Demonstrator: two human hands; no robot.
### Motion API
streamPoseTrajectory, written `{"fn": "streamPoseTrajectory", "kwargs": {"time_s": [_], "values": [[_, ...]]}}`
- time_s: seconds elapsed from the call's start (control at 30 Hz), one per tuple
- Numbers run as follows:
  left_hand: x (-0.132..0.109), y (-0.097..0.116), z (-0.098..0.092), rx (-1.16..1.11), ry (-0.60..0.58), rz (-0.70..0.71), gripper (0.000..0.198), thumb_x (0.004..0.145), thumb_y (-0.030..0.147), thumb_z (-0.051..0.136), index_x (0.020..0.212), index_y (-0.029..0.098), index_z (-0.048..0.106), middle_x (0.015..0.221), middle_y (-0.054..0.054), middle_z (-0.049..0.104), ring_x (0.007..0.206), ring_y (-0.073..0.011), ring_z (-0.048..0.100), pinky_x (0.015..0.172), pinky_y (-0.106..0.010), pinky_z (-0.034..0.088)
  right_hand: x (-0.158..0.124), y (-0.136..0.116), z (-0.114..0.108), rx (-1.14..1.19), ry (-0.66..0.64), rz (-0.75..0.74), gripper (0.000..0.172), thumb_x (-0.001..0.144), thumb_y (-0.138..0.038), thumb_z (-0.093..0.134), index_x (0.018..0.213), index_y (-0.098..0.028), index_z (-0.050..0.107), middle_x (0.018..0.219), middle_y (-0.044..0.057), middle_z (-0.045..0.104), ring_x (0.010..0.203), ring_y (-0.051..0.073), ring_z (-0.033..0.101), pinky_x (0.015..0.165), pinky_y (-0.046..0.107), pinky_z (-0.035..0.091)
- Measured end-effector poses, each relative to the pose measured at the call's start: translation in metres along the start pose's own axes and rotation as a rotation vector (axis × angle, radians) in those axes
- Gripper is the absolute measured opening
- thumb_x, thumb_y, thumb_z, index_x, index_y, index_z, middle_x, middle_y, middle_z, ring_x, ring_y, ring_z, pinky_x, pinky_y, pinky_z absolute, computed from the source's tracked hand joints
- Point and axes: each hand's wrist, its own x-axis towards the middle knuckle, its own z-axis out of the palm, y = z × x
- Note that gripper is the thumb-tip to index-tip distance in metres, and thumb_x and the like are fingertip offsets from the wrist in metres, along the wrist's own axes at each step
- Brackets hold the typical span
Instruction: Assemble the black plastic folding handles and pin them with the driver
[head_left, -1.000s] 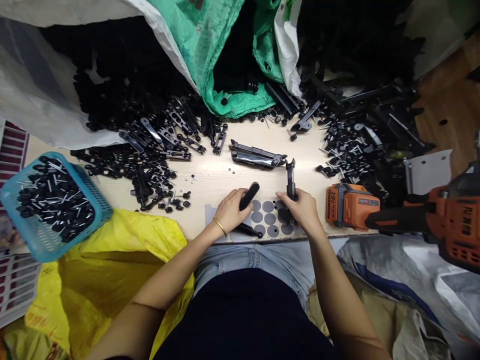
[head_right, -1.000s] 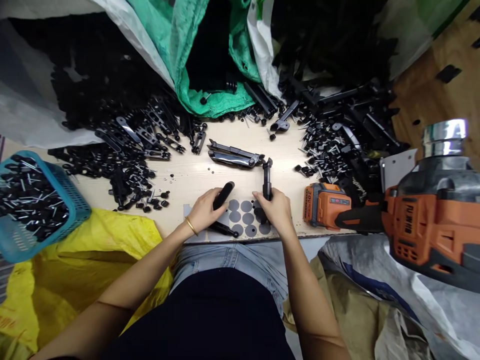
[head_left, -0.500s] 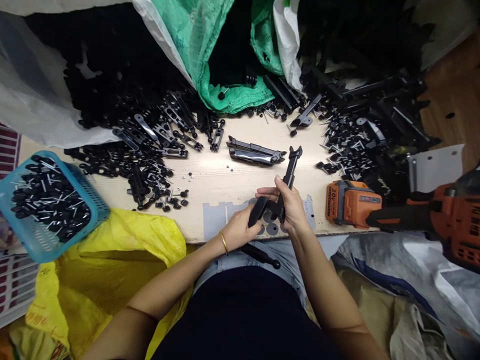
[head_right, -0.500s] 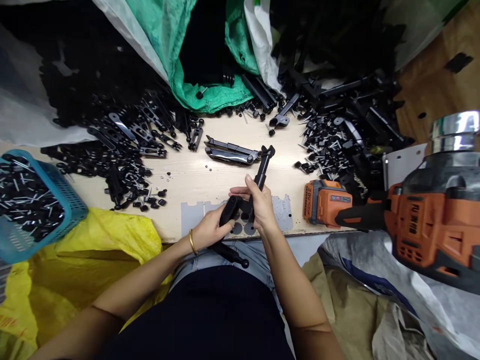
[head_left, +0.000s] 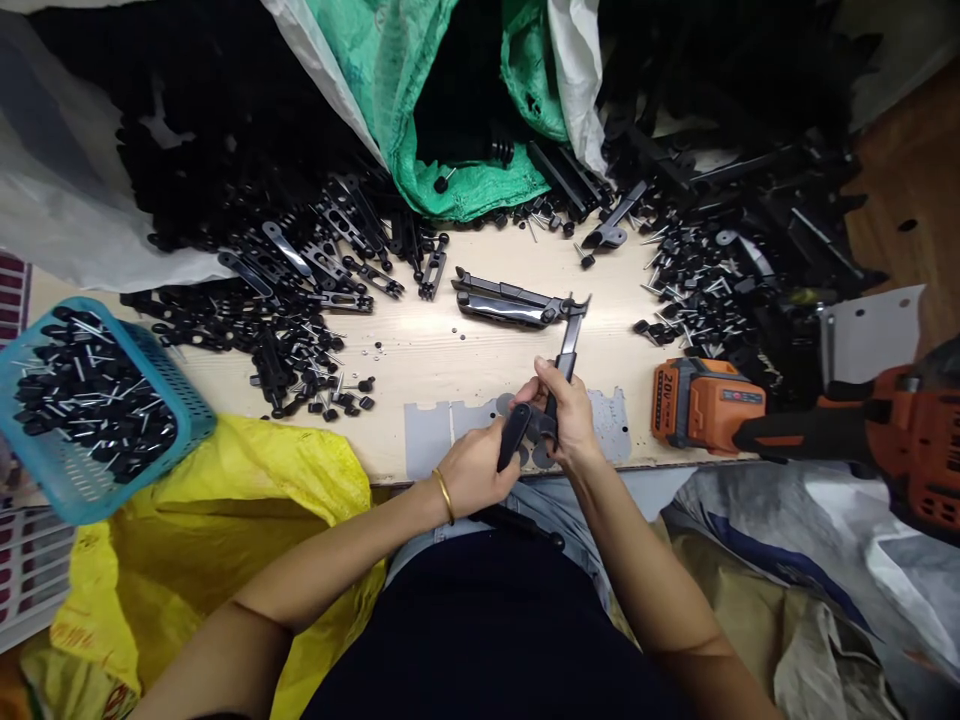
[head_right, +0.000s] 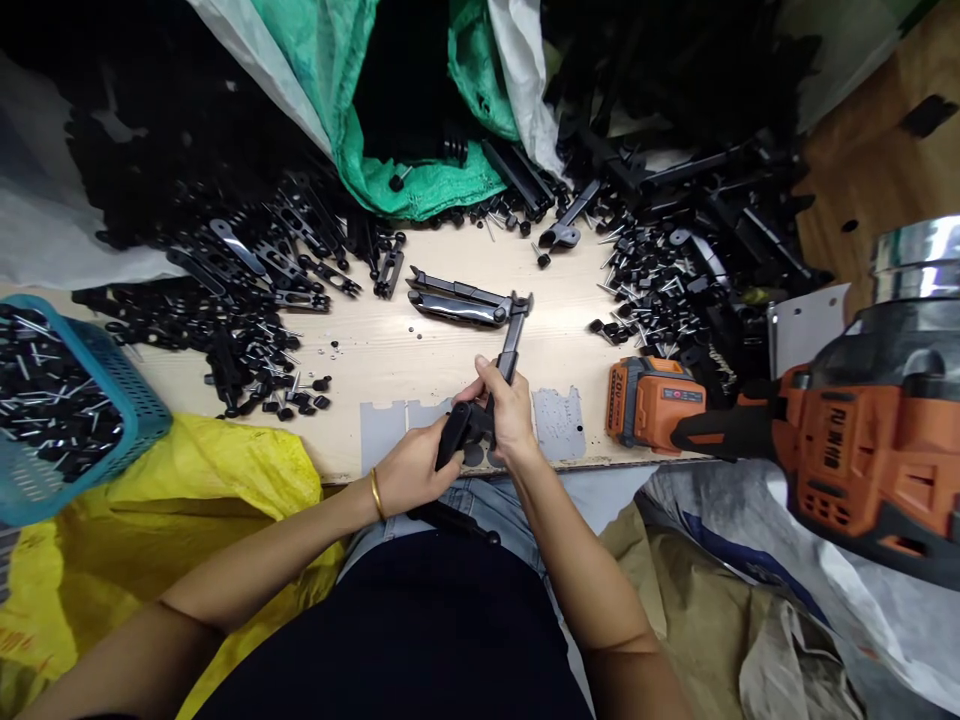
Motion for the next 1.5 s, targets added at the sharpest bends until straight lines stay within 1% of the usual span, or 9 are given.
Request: {"fn": "streamPoseTrajectory", "kwargs": {"time_s": [0.2, 0.37, 0.5, 0.6, 0.7, 0.83, 1.0, 1.13, 1.5], "values": [[-0.007, 0.010, -0.002, 0.233, -0.129, -0.020, 0.023, 0.076, 0.018, 0.051, 0.098, 0.014, 0.047, 0.078, -0.009, 0.065, 0.066, -0.0235, 0.065, 0.059, -0.032, 0.051, -0.002, 0.019, -0.004, 0.147, -0.105, 0.017, 0.037, 0.072, -0.042, 0.064, 0.048, -0.018, 0.049, 0.042, -0.003, 0.051, 0.041, 0.011, 0.052, 0.041, 0.023, 0.041], [-0.004, 0.015, 0.003, 0.263, -0.094, -0.071, 0.023, 0.080, 0.018, 0.047, 0.102, 0.012, 0.045, 0.084, -0.012, 0.065, 0.072, -0.0243, 0.066, 0.065, -0.034, 0.052, -0.003, 0.023, -0.003, 0.307, 0.038, -0.202, 0.033, 0.073, -0.038, 0.064, 0.051, -0.020, 0.047, 0.042, -0.005, 0.050, 0.041, 0.011, 0.051, 0.041, 0.022, 0.041], [0.000, 0.013, 0.001, 0.194, -0.101, -0.024, 0.024, 0.079, 0.020, 0.048, 0.103, 0.014, 0.046, 0.081, -0.008, 0.066, 0.069, -0.0223, 0.065, 0.063, -0.032, 0.051, -0.007, 0.020, -0.003, 0.258, 0.034, -0.184, 0.033, 0.074, -0.039, 0.063, 0.054, -0.020, 0.046, 0.045, -0.004, 0.052, 0.045, 0.012, 0.054, 0.043, 0.023, 0.041], [0.003, 0.008, -0.006, 0.101, -0.051, 0.054, 0.021, 0.080, 0.021, 0.049, 0.100, 0.016, 0.049, 0.078, -0.005, 0.065, 0.068, -0.0204, 0.065, 0.061, -0.029, 0.050, -0.008, 0.013, -0.011, 0.152, 0.042, -0.288, 0.033, 0.075, -0.047, 0.061, 0.060, -0.020, 0.050, 0.069, 0.001, 0.064, 0.071, 0.015, 0.064, 0.064, 0.028, 0.050], [0.007, -0.002, -0.015, -0.002, 0.046, 0.128, 0.019, 0.081, 0.020, 0.048, 0.100, 0.017, 0.052, 0.077, -0.002, 0.065, 0.069, -0.0175, 0.064, 0.062, -0.026, 0.050, -0.004, 0.005, -0.028, 0.091, 0.049, -0.387, 0.038, 0.077, -0.059, 0.054, 0.081, -0.022, 0.059, 0.103, 0.004, 0.064, 0.102, 0.018, 0.059, 0.090, 0.034, 0.046], [0.012, -0.015, -0.019, 0.094, 0.252, 0.170, 0.032, 0.081, 0.020, 0.049, 0.113, 0.017, 0.050, 0.097, -0.006, 0.067, 0.089, -0.0204, 0.064, 0.076, -0.032, 0.052, 0.001, 0.000, -0.049, 0.188, 0.026, -0.358, 0.050, 0.081, -0.068, 0.037, 0.091, -0.024, 0.058, 0.104, 0.006, 0.062, 0.104, 0.019, 0.058, 0.095, 0.038, 0.044], [0.010, -0.017, -0.014, 0.163, 0.273, 0.217, 0.037, 0.080, 0.018, 0.049, 0.117, 0.016, 0.049, 0.107, -0.008, 0.065, 0.097, -0.0215, 0.062, 0.084, -0.035, 0.052, -0.002, 0.005, -0.040, 0.087, -0.085, -0.441, 0.048, 0.077, -0.064, 0.048, 0.098, -0.023, 0.059, 0.107, 0.008, 0.063, 0.106, 0.023, 0.057, 0.096, 0.042, 0.043], [0.005, -0.010, -0.006, 0.172, 0.206, 0.212, 0.038, 0.078, 0.017, 0.051, 0.116, 0.016, 0.049, 0.106, -0.010, 0.065, 0.099, -0.0236, 0.062, 0.085, -0.037, 0.052, -0.005, 0.010, -0.020, 0.056, -0.035, -0.560, 0.037, 0.081, -0.056, 0.049, 0.086, -0.021, 0.062, 0.087, 0.005, 0.065, 0.089, 0.020, 0.062, 0.087, 0.038, 0.046], [-0.003, 0.014, -0.001, -0.016, 0.019, 0.083, 0.034, 0.080, 0.017, 0.045, 0.114, 0.017, 0.044, 0.097, -0.009, 0.064, 0.097, -0.0231, 0.063, 0.083, -0.037, 0.052, -0.006, 0.005, -0.005, 0.213, -0.032, -0.402, 0.047, 0.087, -0.054, 0.042, 0.055, -0.020, 0.051, 0.049, 0.000, 0.054, 0.050, 0.012, 0.053, 0.052, 0.026, 0.042]]}}
